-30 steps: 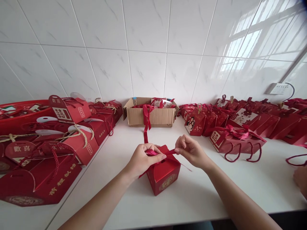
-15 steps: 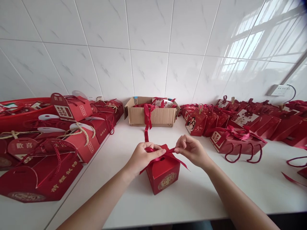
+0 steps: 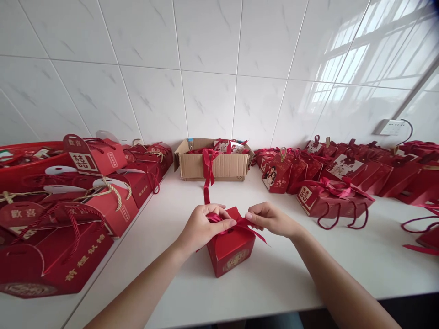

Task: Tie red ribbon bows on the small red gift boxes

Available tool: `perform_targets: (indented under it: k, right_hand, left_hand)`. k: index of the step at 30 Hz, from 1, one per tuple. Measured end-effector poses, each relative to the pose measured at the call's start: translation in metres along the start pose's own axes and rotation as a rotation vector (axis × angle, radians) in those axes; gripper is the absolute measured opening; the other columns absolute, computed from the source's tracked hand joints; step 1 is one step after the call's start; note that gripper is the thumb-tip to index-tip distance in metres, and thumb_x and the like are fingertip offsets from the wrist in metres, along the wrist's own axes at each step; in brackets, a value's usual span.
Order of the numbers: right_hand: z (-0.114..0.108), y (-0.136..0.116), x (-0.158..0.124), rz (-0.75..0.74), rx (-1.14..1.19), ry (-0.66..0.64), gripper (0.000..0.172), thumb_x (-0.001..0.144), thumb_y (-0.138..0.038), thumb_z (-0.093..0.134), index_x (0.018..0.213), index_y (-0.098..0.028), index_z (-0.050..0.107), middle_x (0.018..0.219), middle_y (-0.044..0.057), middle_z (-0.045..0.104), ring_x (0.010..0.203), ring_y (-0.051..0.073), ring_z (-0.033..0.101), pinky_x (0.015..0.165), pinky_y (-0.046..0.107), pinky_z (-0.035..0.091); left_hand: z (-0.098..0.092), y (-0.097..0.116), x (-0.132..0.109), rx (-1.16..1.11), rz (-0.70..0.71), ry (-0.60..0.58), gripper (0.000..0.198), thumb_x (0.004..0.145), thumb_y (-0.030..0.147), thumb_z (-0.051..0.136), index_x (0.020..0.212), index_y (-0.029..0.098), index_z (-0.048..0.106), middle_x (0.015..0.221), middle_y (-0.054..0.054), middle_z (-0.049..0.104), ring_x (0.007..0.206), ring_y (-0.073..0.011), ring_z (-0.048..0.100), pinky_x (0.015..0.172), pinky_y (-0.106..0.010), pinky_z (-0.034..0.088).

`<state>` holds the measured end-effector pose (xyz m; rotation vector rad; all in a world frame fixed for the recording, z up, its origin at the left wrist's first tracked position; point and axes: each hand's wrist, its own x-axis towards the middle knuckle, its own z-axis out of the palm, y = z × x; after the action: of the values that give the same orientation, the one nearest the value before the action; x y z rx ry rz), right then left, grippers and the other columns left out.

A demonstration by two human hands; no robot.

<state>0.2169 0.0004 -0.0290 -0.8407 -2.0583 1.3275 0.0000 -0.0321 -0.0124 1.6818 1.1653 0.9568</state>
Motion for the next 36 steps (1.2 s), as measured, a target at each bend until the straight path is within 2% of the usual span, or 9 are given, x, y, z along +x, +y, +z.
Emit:
perform_targets:
  k: [7,13,18,22,25,27,30,32,36]
  right_hand:
    - [-0.003,-0.001,0.000,-0.037,-0.062,0.076,0.045,0.083,-0.049,0.055,0.054,-0.015,0.046,0.052,-0.005,0.035,0.049,0.006,0.027,0.045,0.022,0.023]
    - [-0.005,-0.006,-0.003,-0.084,-0.132,0.133,0.042,0.083,-0.045,0.055,0.055,-0.016,0.046,0.053,-0.004,0.038,0.050,0.007,0.031,0.046,0.022,0.024]
    - [-0.005,-0.009,-0.005,-0.115,-0.231,0.171,0.042,0.081,-0.045,0.058,0.053,-0.017,0.045,0.052,-0.004,0.039,0.050,0.008,0.030,0.046,0.023,0.025]
    - [-0.004,-0.003,-0.001,-0.097,-0.173,0.201,0.044,0.083,-0.049,0.054,0.055,-0.016,0.045,0.053,-0.004,0.038,0.050,0.008,0.030,0.047,0.023,0.026]
    - [-0.007,0.008,0.003,-0.154,-0.009,0.205,0.043,0.084,-0.057,0.048,0.071,-0.016,0.053,0.066,0.000,0.047,0.060,0.011,0.044,0.055,0.024,0.037]
    - [-0.009,0.015,0.004,-0.236,0.092,0.124,0.055,0.077,-0.067,0.048,0.102,-0.019,0.056,0.099,0.008,0.055,0.090,0.019,0.055,0.074,0.031,0.045]
    - [-0.007,0.019,0.004,-0.304,0.078,-0.130,0.100,0.058,-0.070,0.065,0.140,-0.028,0.026,0.143,0.013,0.030,0.131,0.030,0.032,0.103,0.045,0.032]
    - [-0.001,0.017,0.003,-0.290,-0.007,-0.205,0.113,0.055,-0.057,0.076,0.145,-0.031,0.014,0.148,0.012,0.025,0.135,0.029,0.026,0.108,0.046,0.025]
    - [0.006,0.008,-0.001,-0.216,-0.167,-0.066,0.097,0.063,-0.042,0.077,0.142,-0.032,0.022,0.143,0.008,0.033,0.130,0.024,0.035,0.106,0.038,0.032]
  left_hand:
    - [0.000,0.001,0.001,0.022,-0.064,-0.023,0.025,0.064,0.042,0.073,0.060,0.019,0.063,0.098,-0.007,0.069,0.105,-0.0283,0.060,0.083,-0.036,0.046]
    - [-0.002,-0.003,0.001,-0.023,-0.022,-0.036,0.031,0.063,0.035,0.075,0.049,0.020,0.052,0.075,-0.006,0.069,0.111,-0.0276,0.055,0.087,-0.037,0.044]
    - [-0.003,-0.005,0.000,-0.037,-0.018,-0.043,0.038,0.064,0.033,0.074,0.046,0.020,0.042,0.073,-0.005,0.070,0.114,-0.0258,0.053,0.088,-0.036,0.043]
    - [0.000,-0.004,0.000,-0.038,-0.010,-0.001,0.032,0.065,0.033,0.074,0.051,0.020,0.048,0.072,-0.005,0.068,0.111,-0.0256,0.055,0.086,-0.035,0.044]
    - [0.003,-0.004,0.001,-0.086,0.017,0.040,0.030,0.069,0.035,0.071,0.055,0.019,0.050,0.069,-0.004,0.065,0.099,-0.0235,0.060,0.080,-0.032,0.045]
    - [0.004,-0.004,0.001,-0.143,0.022,0.039,0.032,0.074,0.040,0.066,0.057,0.017,0.052,0.068,-0.003,0.063,0.083,-0.0199,0.062,0.071,-0.029,0.045]
    - [0.002,-0.005,0.003,-0.199,0.018,0.042,0.037,0.081,0.048,0.055,0.063,0.016,0.059,0.063,-0.002,0.060,0.062,-0.0148,0.056,0.062,-0.028,0.044]
    - [0.000,-0.006,0.004,-0.230,0.019,0.060,0.042,0.082,0.052,0.050,0.066,0.015,0.061,0.064,-0.002,0.059,0.061,-0.0145,0.055,0.060,-0.028,0.043]
    - [-0.004,-0.014,0.010,-0.249,-0.032,0.249,0.038,0.078,0.056,0.053,0.083,0.018,0.057,0.080,-0.003,0.061,0.072,-0.0173,0.058,0.065,-0.029,0.045]
